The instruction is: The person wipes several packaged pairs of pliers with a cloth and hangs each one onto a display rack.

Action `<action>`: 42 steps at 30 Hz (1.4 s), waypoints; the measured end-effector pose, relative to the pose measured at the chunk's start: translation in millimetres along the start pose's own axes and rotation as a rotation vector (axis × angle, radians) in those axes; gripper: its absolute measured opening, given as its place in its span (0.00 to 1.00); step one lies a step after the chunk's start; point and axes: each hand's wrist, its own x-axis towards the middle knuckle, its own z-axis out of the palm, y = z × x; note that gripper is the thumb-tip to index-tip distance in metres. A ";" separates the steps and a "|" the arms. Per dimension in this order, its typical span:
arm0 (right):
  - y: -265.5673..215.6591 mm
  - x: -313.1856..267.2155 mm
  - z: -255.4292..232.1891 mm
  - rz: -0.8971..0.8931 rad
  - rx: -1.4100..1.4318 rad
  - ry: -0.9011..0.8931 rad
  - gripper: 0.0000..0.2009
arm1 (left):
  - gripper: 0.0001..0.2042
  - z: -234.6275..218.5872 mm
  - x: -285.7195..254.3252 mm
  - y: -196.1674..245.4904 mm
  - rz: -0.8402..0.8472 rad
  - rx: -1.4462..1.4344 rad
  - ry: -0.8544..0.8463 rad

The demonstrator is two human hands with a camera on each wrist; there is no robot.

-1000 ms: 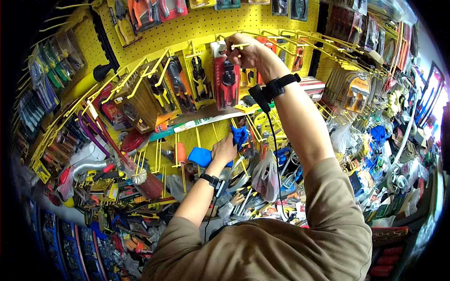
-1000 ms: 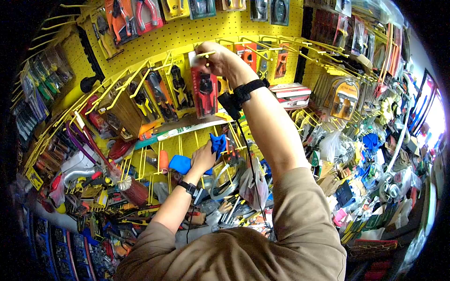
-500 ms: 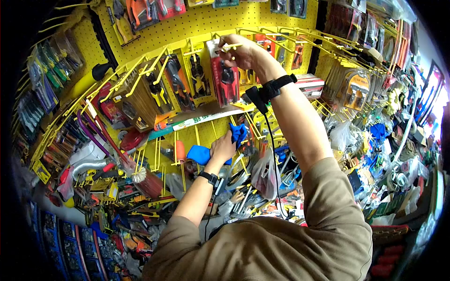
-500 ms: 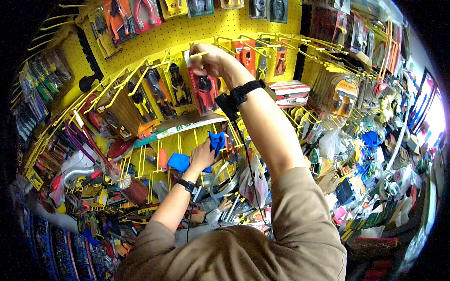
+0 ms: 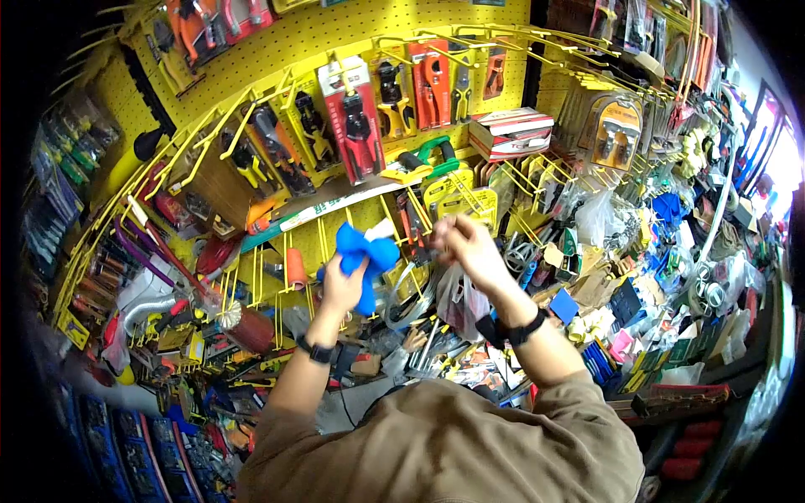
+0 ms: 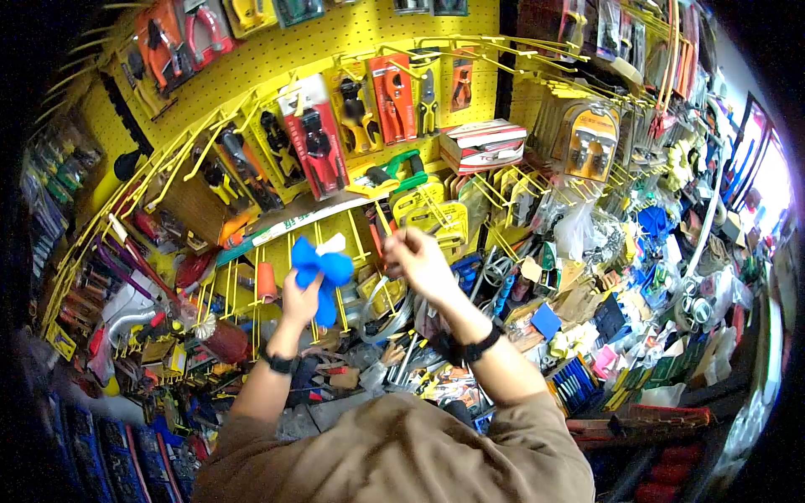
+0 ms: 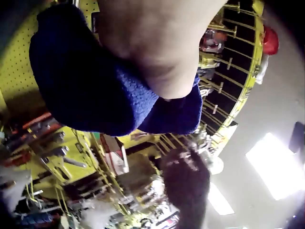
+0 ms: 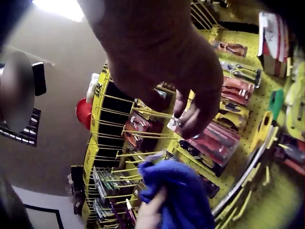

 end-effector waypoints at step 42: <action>68.5 -181.3 83.0 -0.133 -0.745 0.142 0.19 | 0.16 12.6 -52.8 -13.4 -0.268 -0.163 -1.054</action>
